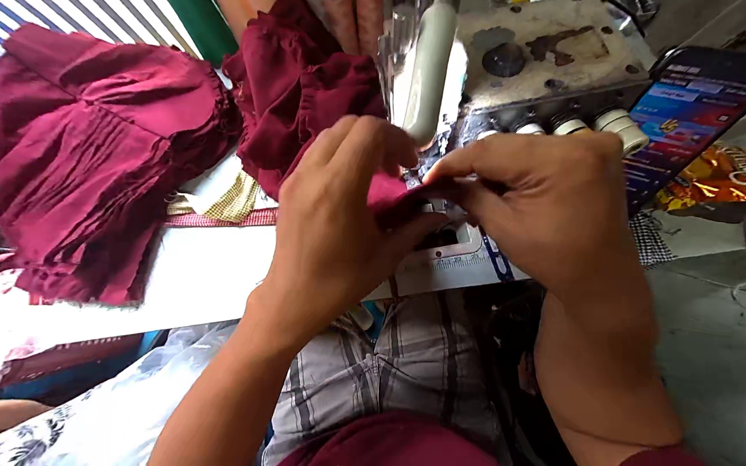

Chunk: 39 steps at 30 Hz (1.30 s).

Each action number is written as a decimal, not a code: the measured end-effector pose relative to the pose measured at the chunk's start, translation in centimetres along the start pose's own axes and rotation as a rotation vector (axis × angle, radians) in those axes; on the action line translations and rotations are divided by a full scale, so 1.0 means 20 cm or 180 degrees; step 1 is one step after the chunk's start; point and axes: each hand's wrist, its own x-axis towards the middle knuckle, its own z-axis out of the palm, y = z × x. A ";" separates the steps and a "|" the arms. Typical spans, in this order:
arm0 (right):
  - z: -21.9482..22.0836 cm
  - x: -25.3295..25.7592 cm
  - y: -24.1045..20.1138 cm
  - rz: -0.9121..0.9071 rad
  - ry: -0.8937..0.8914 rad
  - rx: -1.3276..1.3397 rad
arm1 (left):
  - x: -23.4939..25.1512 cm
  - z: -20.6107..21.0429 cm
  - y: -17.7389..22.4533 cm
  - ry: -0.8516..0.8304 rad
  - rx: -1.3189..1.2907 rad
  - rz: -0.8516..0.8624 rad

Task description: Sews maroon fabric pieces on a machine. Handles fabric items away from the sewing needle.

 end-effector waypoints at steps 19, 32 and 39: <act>0.37 -0.52 0.07 0.0241 0.0651 0.0102 | -0.33 0.20 -0.21 -0.0552 -0.0435 0.0497; 0.38 -0.43 0.12 0.0091 0.0908 0.0099 | -0.28 0.28 -0.21 -0.0121 0.0162 0.0606; 0.39 -0.41 0.17 0.0116 0.0733 -0.0027 | -0.24 0.23 -0.25 -0.0475 0.0088 0.0665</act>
